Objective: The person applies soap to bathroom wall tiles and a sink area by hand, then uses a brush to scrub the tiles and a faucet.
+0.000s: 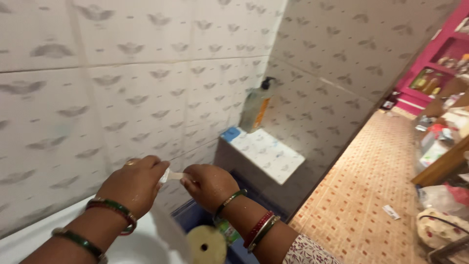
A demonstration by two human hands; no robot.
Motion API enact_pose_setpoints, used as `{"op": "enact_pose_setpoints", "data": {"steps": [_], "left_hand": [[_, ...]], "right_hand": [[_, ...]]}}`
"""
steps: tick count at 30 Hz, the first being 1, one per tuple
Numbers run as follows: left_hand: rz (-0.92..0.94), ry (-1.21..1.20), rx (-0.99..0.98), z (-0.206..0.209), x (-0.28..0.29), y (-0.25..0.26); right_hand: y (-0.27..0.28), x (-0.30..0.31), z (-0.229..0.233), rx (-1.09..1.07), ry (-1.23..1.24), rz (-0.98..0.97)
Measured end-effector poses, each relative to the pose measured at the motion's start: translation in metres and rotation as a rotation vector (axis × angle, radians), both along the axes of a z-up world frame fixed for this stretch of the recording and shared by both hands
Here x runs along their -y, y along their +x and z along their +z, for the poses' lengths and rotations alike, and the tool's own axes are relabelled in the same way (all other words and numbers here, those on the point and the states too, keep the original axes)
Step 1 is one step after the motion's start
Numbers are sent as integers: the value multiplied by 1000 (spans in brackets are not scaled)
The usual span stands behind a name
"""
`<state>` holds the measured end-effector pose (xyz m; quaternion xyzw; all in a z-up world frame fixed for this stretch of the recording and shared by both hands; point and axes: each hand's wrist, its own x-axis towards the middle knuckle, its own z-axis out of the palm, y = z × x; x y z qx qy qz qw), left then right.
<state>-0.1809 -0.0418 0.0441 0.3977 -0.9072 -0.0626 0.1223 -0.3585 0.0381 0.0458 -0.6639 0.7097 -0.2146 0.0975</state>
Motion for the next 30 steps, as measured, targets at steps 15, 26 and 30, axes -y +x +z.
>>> {"op": "enact_pose_setpoints", "data": {"steps": [15,26,30], "left_hand": [[-322,58,179,-10,11,-269],[-302,51,363,-37,45,-357],[-200,232,527,-59,40,-378]], "right_hand": [[-314,-1,-89,128,-30,-595],[-341,17,-101,-23,47,-671],[-358,22,-92,-15,129,-762]]}}
